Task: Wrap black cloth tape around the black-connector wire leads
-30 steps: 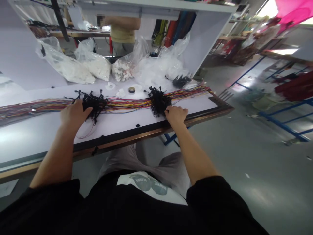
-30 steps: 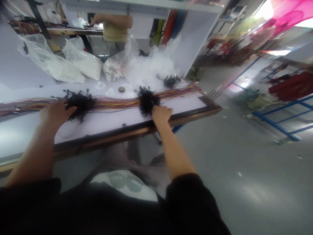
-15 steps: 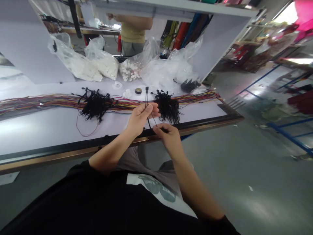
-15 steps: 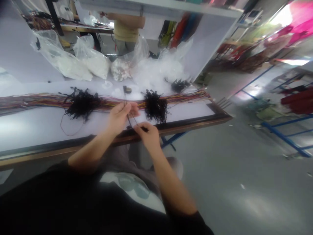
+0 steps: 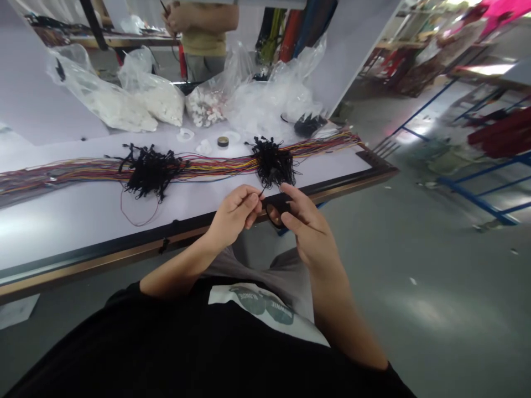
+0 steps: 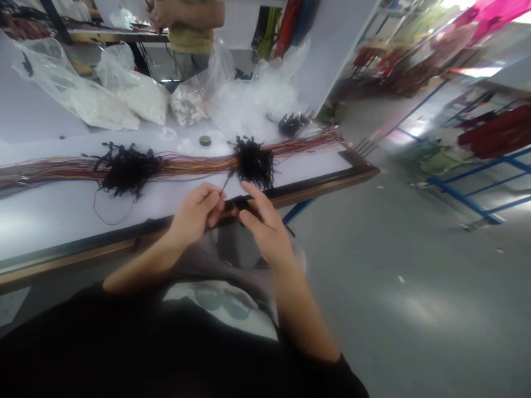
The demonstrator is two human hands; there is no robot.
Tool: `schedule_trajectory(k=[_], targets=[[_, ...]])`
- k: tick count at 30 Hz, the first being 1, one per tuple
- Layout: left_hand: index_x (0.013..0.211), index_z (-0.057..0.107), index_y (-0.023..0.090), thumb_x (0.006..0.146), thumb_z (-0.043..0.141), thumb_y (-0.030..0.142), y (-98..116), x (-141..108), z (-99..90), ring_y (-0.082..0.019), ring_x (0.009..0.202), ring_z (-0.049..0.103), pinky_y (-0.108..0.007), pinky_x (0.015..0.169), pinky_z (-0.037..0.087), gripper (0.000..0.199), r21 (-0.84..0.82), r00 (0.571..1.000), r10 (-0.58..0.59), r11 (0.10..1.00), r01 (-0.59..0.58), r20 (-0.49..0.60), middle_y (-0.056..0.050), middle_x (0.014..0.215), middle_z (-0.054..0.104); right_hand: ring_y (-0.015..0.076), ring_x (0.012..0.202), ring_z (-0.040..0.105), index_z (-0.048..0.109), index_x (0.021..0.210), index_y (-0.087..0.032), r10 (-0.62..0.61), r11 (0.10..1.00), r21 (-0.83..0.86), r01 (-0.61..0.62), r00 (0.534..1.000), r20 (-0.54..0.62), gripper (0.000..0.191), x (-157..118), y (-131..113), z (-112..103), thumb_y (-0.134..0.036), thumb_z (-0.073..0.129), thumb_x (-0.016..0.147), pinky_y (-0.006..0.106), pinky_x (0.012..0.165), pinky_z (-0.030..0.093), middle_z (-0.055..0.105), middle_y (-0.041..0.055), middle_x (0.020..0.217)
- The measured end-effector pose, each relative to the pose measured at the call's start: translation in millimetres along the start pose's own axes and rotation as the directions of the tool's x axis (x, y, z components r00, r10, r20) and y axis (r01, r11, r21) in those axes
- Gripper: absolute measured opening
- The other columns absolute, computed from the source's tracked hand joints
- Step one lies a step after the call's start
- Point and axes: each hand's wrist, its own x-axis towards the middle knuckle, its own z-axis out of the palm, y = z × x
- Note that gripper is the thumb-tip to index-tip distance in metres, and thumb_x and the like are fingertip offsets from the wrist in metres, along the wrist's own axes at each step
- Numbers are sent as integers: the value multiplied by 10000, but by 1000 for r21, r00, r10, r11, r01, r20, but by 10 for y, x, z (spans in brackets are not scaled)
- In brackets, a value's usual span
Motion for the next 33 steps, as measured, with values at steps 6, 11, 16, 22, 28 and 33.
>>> schedule_trajectory(k=[6,11,16,22,28,33], targets=[[862,611,178,872,479,244,33,-132,32,-138,818,581,-262,772,462,147,453,945,325,847,-279,-26,-27,826,640,199,945,640,504,1092,-256,25,998,63,-25,1000,5,389,-108,-2,49,-380,625,743,380,821,510,652,40,1030],[863,643,174,813,553,220,34,-171,50,-143,794,581,-258,739,464,112,457,961,273,850,-262,42,-25,828,656,228,973,653,517,1026,-250,51,984,-170,-55,998,-32,346,-150,-89,46,-344,652,722,402,835,502,671,45,1028],[758,599,165,804,521,186,43,-150,39,-118,692,548,-240,680,444,93,461,992,126,879,-123,24,11,719,622,245,969,654,545,1095,-231,-97,919,-373,127,990,98,331,-182,-139,30,-322,580,779,396,828,490,693,75,1061],[682,551,171,783,514,175,52,-207,90,-114,676,516,-237,676,433,107,417,991,134,901,-118,-10,22,676,580,256,858,651,624,1102,-223,-184,689,-704,172,981,60,314,-194,-146,43,-320,486,837,369,754,435,734,81,928],[863,552,174,781,574,250,-44,-195,139,-107,693,507,-233,673,435,114,314,997,82,947,-74,-13,10,760,565,187,633,596,683,867,-274,-64,807,-591,-7,993,-98,221,-153,-57,11,-367,486,830,302,609,394,687,4,691],[1014,447,201,867,474,272,-130,-162,126,-80,603,436,-218,614,404,164,174,995,96,980,-95,-1,39,729,476,156,592,553,648,763,-236,-14,949,-312,-33,989,-148,181,-186,-121,-1,-335,502,803,286,597,402,618,-12,615]])
